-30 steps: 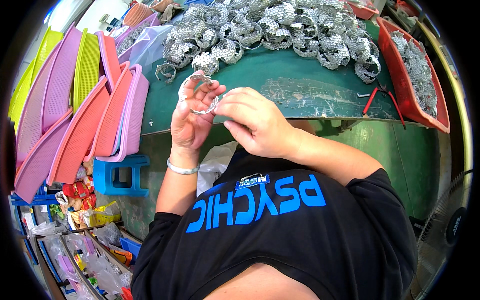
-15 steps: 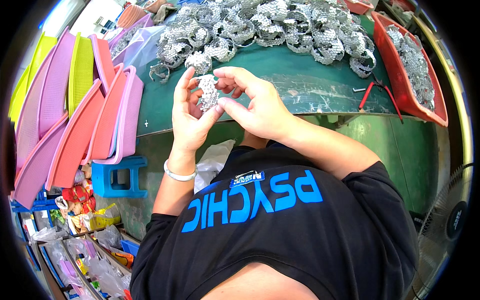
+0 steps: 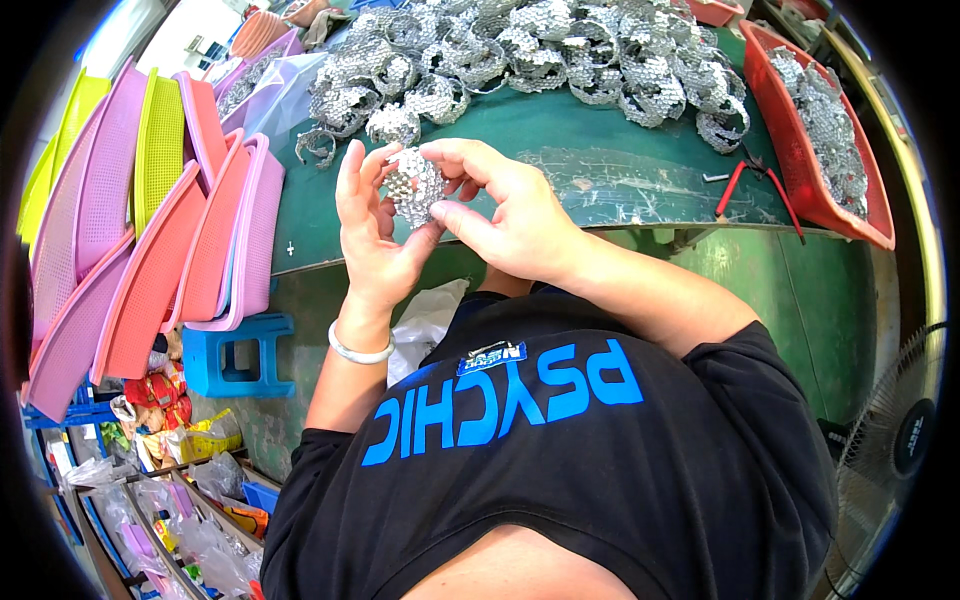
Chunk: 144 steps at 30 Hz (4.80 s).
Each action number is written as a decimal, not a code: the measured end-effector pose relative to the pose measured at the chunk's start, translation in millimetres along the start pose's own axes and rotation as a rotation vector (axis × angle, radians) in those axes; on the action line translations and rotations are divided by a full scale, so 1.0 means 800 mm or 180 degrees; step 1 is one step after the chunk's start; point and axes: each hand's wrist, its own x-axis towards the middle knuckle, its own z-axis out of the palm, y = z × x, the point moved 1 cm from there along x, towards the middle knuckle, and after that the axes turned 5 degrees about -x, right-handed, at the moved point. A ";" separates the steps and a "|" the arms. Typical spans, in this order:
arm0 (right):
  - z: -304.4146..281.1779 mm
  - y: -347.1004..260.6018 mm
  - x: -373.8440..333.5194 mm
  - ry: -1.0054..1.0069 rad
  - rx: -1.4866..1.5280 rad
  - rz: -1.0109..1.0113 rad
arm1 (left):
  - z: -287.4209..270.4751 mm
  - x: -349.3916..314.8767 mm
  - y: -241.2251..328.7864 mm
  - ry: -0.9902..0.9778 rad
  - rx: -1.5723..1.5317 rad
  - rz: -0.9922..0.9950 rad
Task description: The person picks up small, silver, mesh-like metal sponges from a green table, inspects them by hand, and places them into a red plastic basket. The person repeats this process for several items before picking up a black mesh bag and placing it into the basket.
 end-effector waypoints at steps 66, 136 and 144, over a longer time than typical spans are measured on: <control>-0.017 0.056 0.082 -0.0636 -0.1346 0.0742 | -0.126 -0.253 -0.106 -0.0215 0.1996 -0.3310; -0.026 0.088 0.269 -0.2088 -0.1919 0.2197 | -0.067 -0.113 -0.006 -0.0625 0.0100 -0.2198; -0.049 0.072 0.284 -0.2073 -0.1795 0.2006 | -0.069 -0.118 -0.007 -0.0625 0.0077 -0.2230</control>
